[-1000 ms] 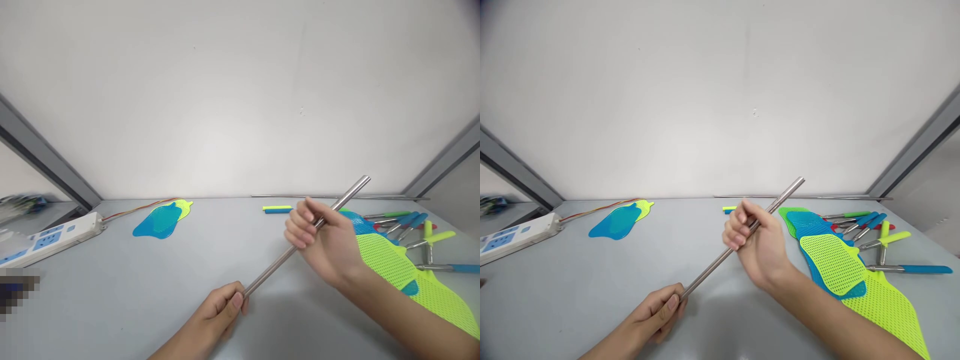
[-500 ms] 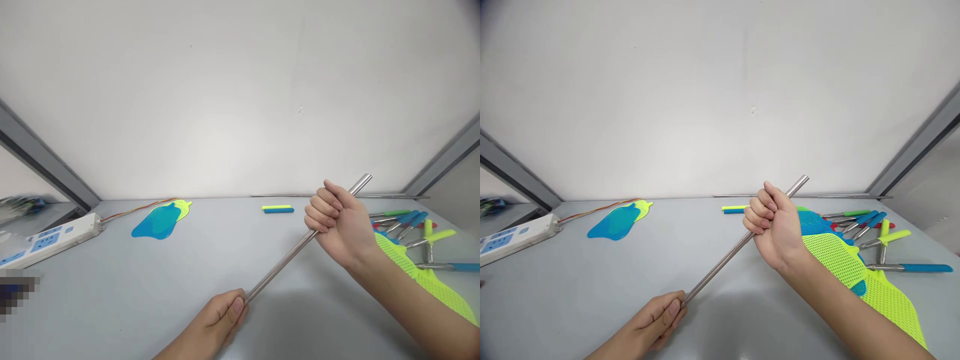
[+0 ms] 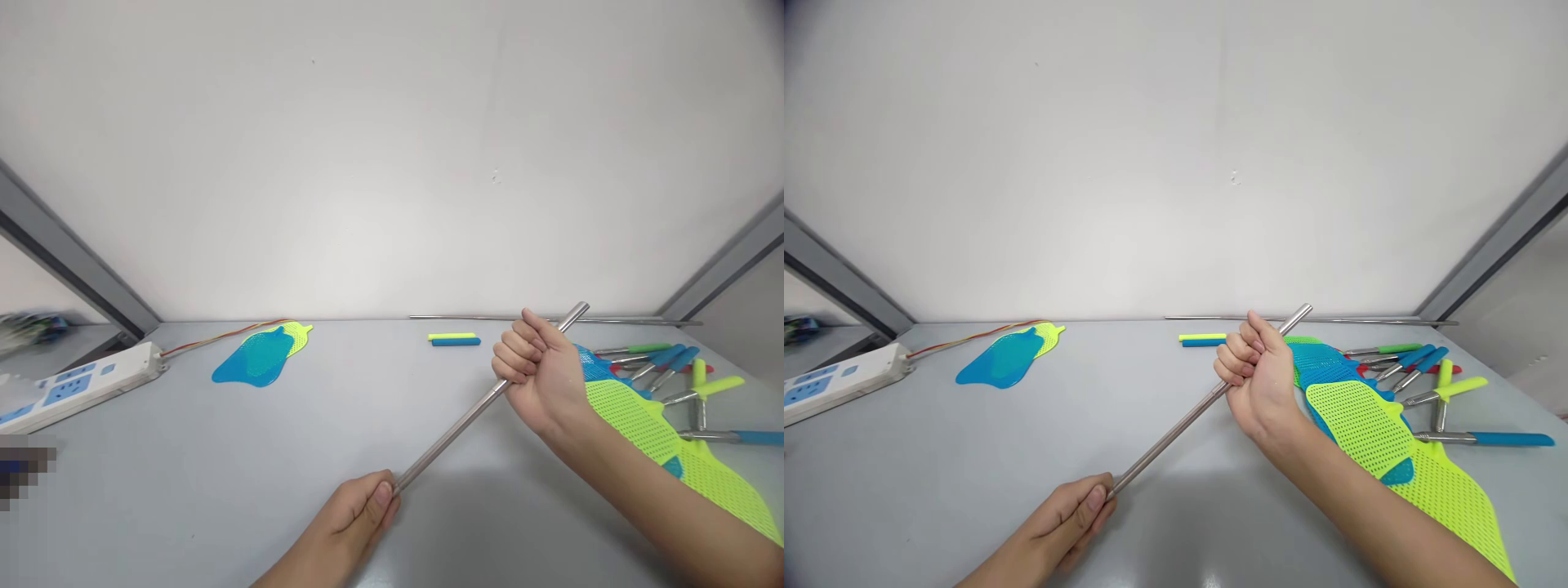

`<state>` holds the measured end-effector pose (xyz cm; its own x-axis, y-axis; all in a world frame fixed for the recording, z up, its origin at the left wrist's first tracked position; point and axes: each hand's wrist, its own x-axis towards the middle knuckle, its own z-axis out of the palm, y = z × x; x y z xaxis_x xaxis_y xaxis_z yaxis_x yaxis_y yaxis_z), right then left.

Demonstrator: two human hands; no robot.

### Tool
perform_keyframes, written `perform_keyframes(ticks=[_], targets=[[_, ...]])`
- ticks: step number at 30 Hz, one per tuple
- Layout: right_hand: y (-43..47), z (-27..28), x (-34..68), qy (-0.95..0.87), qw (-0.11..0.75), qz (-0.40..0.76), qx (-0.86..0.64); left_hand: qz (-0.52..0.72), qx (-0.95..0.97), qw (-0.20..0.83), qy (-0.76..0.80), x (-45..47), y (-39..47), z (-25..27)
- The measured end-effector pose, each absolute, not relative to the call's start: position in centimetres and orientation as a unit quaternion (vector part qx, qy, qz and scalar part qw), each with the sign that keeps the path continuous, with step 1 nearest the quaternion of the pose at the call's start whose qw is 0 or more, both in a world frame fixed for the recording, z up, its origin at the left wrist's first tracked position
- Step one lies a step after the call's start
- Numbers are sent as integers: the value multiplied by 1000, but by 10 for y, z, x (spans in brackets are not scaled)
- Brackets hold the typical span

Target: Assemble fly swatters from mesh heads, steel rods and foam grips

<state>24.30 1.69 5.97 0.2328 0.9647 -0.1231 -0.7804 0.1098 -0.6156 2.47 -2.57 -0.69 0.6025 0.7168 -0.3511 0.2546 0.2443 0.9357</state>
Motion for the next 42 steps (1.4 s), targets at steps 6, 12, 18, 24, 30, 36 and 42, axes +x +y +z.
perform_keyframes(ticks=[6,12,18,24,30,36,42], targets=[[17,53,242,-150,740,586,-294,161,589,669,423,23,-26,-9],[17,48,240,-149,746,582,-286,166,602,660,417,21,-26,-13],[12,46,233,-152,752,583,-268,170,613,647,420,20,-26,-15],[5,32,218,-140,725,619,-266,145,646,620,421,20,-28,-14],[5,26,216,-124,727,620,-268,130,657,605,431,21,-28,-11],[4,25,215,-115,729,617,-273,133,659,600,433,20,-28,-15],[2,25,213,-99,729,619,-275,131,662,599,430,20,-28,-15]])
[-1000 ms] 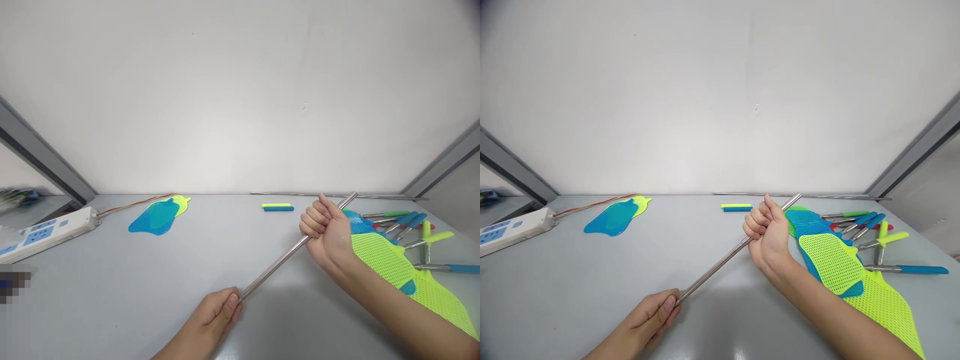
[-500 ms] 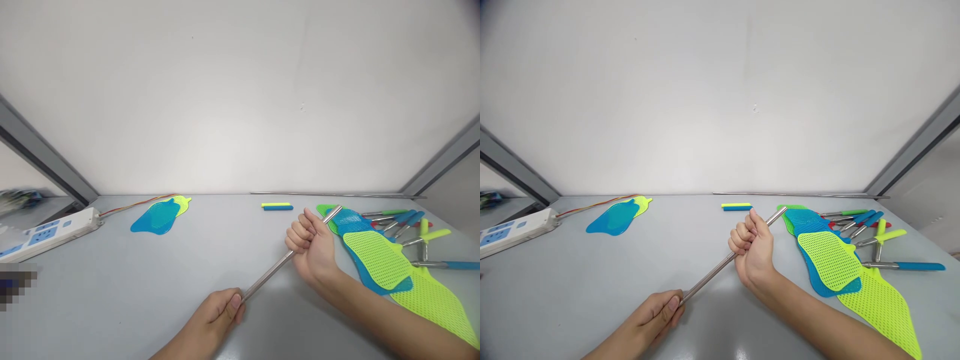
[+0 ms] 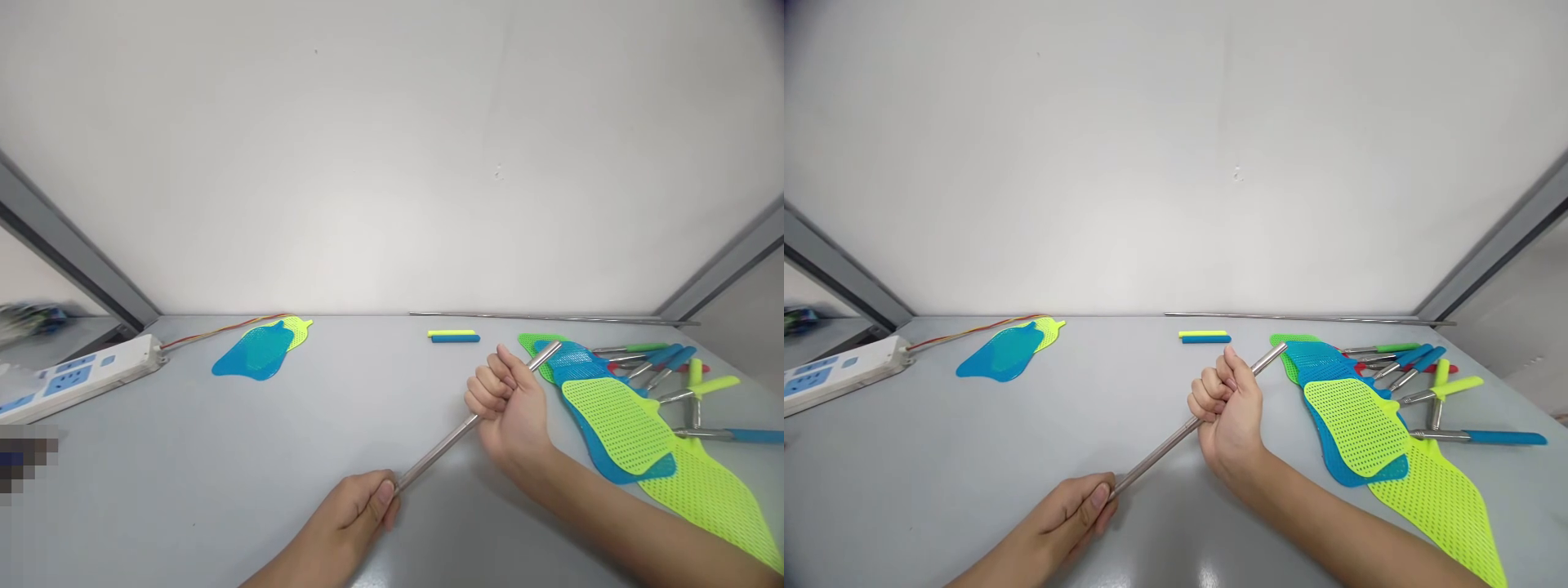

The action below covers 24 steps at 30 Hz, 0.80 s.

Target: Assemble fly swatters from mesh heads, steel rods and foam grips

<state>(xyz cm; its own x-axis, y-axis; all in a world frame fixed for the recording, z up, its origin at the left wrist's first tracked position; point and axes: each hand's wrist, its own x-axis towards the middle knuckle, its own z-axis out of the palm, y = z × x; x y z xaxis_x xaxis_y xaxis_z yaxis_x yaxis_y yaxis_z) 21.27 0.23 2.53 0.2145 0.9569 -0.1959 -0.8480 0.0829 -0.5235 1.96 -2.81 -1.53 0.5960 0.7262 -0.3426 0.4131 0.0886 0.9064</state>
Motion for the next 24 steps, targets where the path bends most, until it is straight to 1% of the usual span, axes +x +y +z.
perform_keyframes(ticks=[17,24], targets=[[-2,12,202,-67,707,647,-279,120,680,583,427,20,-28,-14],[3,24,208,-115,657,687,-287,144,672,591,423,22,-27,-13]])
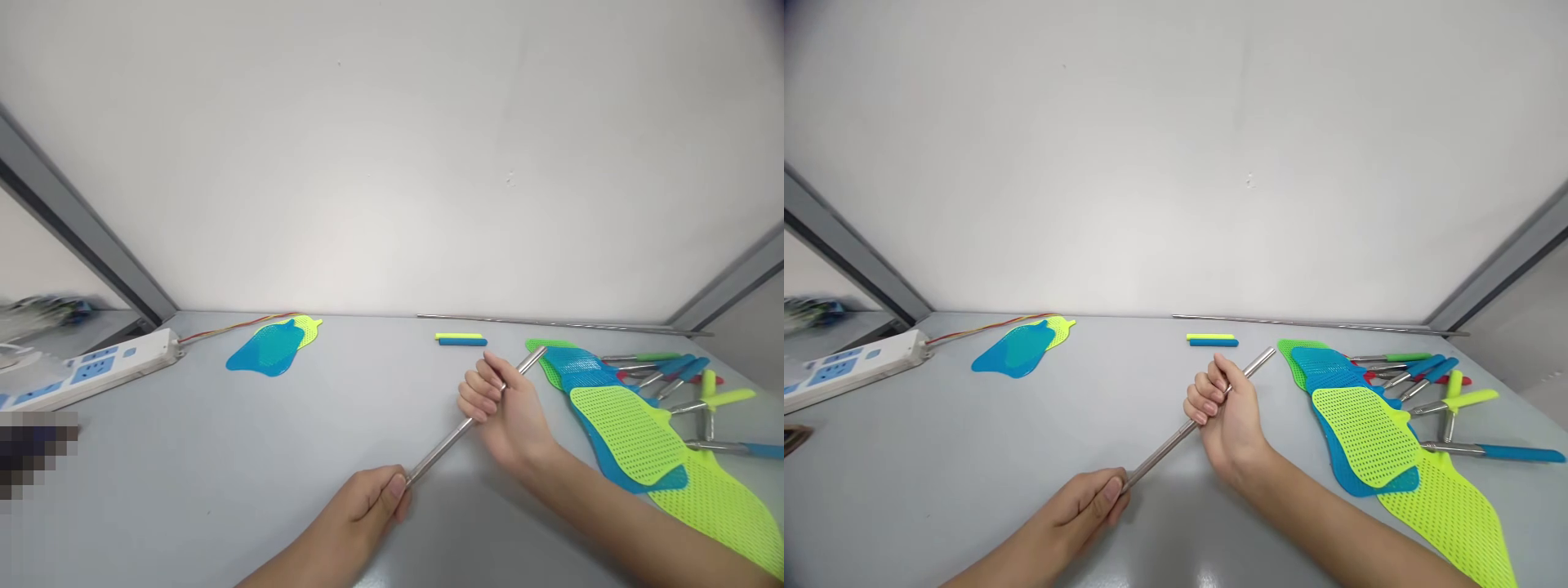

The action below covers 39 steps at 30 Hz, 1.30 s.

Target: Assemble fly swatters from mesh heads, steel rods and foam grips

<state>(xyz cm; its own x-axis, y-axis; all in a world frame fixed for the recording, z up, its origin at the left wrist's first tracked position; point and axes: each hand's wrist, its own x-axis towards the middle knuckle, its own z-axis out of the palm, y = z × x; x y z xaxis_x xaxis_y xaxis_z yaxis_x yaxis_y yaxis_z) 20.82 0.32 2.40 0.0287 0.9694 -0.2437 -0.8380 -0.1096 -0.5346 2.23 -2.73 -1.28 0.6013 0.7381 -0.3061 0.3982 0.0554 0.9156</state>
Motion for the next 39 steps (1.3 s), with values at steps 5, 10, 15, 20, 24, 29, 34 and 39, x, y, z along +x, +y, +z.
perform_keyframes(ticks=[5,10,15,20,24,29,34,39], targets=[[8,37,218,-173,658,678,-278,169,646,622,409,23,-25,-9],[17,45,237,-141,702,644,-269,163,645,623,411,22,-24,-8],[20,45,243,-116,683,669,-268,160,667,598,414,22,-27,-11],[17,39,237,-125,699,642,-290,160,658,599,427,22,-30,-13],[15,37,234,-135,708,631,-285,160,653,609,421,21,-30,-13],[13,34,230,-123,725,617,-280,155,661,597,427,21,-30,-14],[8,31,224,-127,721,625,-270,154,673,584,426,22,-29,-15],[3,26,217,-122,715,633,-270,144,681,579,425,23,-30,-13]])
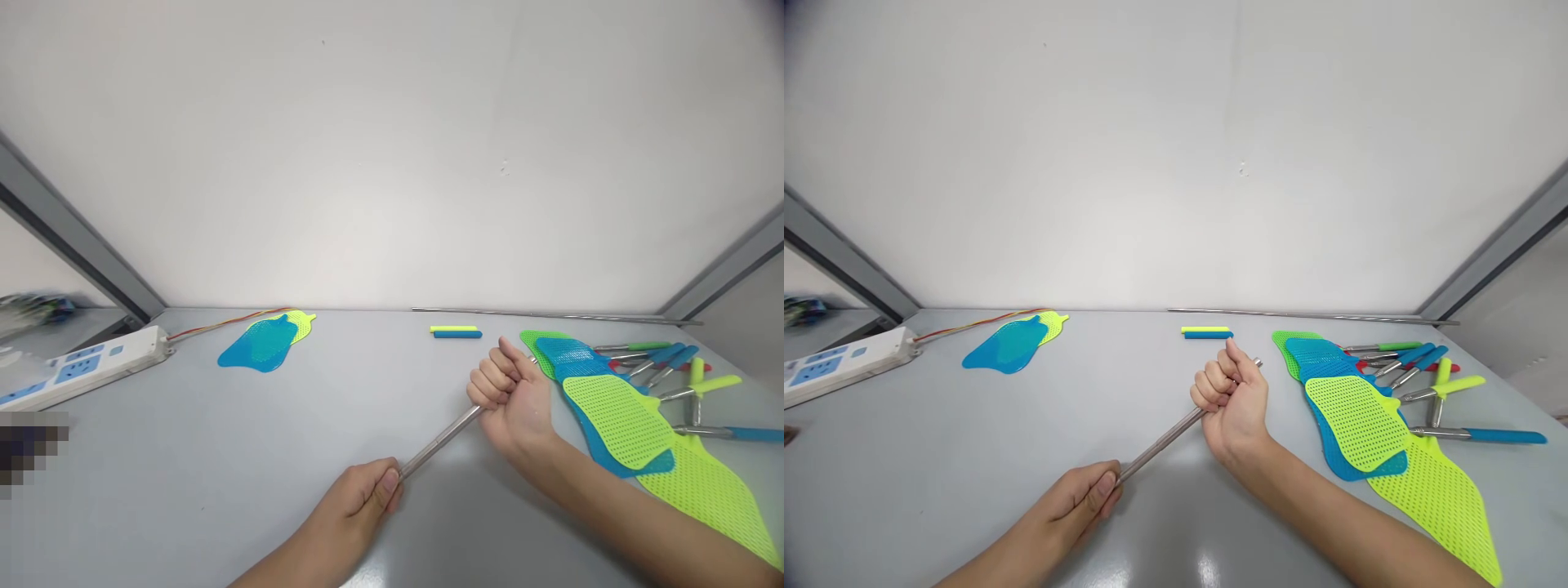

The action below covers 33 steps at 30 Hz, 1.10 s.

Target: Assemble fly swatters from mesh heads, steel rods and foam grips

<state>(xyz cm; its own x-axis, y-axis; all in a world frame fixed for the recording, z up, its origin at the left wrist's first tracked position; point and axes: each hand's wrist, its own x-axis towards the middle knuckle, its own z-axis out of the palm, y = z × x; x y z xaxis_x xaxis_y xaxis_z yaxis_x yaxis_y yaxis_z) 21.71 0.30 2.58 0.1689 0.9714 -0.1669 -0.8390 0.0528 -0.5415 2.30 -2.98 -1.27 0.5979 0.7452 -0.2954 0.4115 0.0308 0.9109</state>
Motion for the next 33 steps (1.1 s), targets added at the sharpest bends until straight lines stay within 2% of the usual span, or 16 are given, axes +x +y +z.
perform_keyframes(ticks=[21,33], targets=[[-11,-2,193,-115,686,662,-279,132,719,538,420,26,-31,-16],[-27,12,188,-171,682,674,-227,144,728,541,395,27,-29,-14]])
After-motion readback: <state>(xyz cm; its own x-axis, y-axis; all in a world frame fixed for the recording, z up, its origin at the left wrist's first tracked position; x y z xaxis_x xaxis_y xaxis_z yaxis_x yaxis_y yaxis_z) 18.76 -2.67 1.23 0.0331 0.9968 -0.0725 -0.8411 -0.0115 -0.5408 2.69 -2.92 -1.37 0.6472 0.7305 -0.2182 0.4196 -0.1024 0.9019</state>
